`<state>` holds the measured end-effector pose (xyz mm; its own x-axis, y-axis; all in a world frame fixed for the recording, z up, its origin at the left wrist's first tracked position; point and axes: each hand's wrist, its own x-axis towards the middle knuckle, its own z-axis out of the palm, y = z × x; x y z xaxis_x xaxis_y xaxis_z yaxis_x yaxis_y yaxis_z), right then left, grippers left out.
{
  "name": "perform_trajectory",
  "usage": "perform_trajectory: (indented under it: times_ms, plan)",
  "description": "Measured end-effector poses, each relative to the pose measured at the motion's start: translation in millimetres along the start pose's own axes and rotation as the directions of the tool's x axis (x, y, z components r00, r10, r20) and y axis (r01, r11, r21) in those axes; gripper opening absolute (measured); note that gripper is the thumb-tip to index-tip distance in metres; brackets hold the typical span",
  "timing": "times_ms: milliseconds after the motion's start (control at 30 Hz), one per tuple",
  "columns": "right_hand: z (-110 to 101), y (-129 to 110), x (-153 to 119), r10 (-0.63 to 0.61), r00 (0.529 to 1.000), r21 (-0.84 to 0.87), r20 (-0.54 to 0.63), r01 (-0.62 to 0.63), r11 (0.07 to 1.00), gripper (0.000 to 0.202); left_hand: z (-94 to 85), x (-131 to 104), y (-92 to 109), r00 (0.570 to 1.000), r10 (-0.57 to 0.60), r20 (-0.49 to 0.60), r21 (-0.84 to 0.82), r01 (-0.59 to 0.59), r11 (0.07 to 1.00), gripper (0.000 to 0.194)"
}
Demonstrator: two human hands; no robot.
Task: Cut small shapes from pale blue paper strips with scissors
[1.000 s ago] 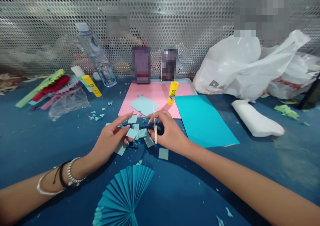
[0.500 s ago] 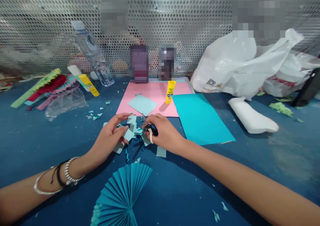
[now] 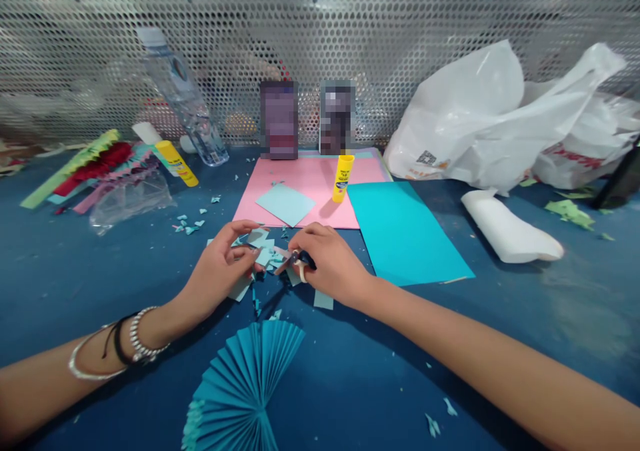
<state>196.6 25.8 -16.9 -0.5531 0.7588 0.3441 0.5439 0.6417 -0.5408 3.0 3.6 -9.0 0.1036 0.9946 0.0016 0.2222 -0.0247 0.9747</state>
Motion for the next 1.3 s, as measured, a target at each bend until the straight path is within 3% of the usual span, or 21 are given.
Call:
perform_trajectory:
  times_ms: [233,400,500,667,767,833,967,1033,1200,1300]
  plan:
    - [-6,-4,1,0.072,0.996,0.123,-0.047,-0.066,0.99,0.017,0.7,1,-1,1.0,0.012,-0.014,0.008,-0.012,1.0,0.031]
    - [-5,-6,1,-0.012,0.998,0.027,0.063,0.011,1.0,0.023,0.6,1,-1,0.999,0.012,-0.033,0.003,-0.012,1.0,0.032]
    - [-2,-4,0,-0.004,0.999,0.009,0.049,0.003,1.0,0.024,0.5,1,0,1.0,0.005,-0.029,-0.002,-0.005,1.0,0.033]
    - [-7,0,0,0.104,0.989,0.067,-0.107,-0.098,0.993,0.021,0.5,0,0,1.0,-0.004,-0.029,-0.007,0.003,1.0,0.032]
    - [-15,2,1,0.128,0.951,0.082,-0.283,-0.109,0.991,0.022,0.6,-1,0,1.0,-0.006,-0.026,-0.018,0.006,1.0,0.03]
    - [-17,2,0,0.114,0.937,0.095,-0.331,-0.088,0.992,0.023,0.8,-1,0,1.0,0.001,-0.025,-0.028,-0.001,1.0,0.028]
    - [-13,0,0,-0.01,0.992,0.074,-0.128,0.019,0.997,0.027,0.9,0,0,1.0,-0.007,-0.025,-0.055,0.006,0.998,0.027]
    - [-10,-1,1,-0.073,0.997,0.026,-0.041,0.074,0.997,0.027,0.2,1,1,0.999,0.002,-0.042,-0.082,-0.005,0.997,0.026]
    - [-8,-2,3,-0.056,0.997,-0.017,-0.051,0.055,0.998,0.026,-3.2,3,7,0.981,0.192,-0.007,-0.053,-0.192,0.98,0.04]
    - [-9,0,3,-0.037,0.997,-0.007,-0.074,0.037,0.999,0.027,-5.0,3,7,0.97,0.239,0.03,0.016,-0.24,0.971,0.049]
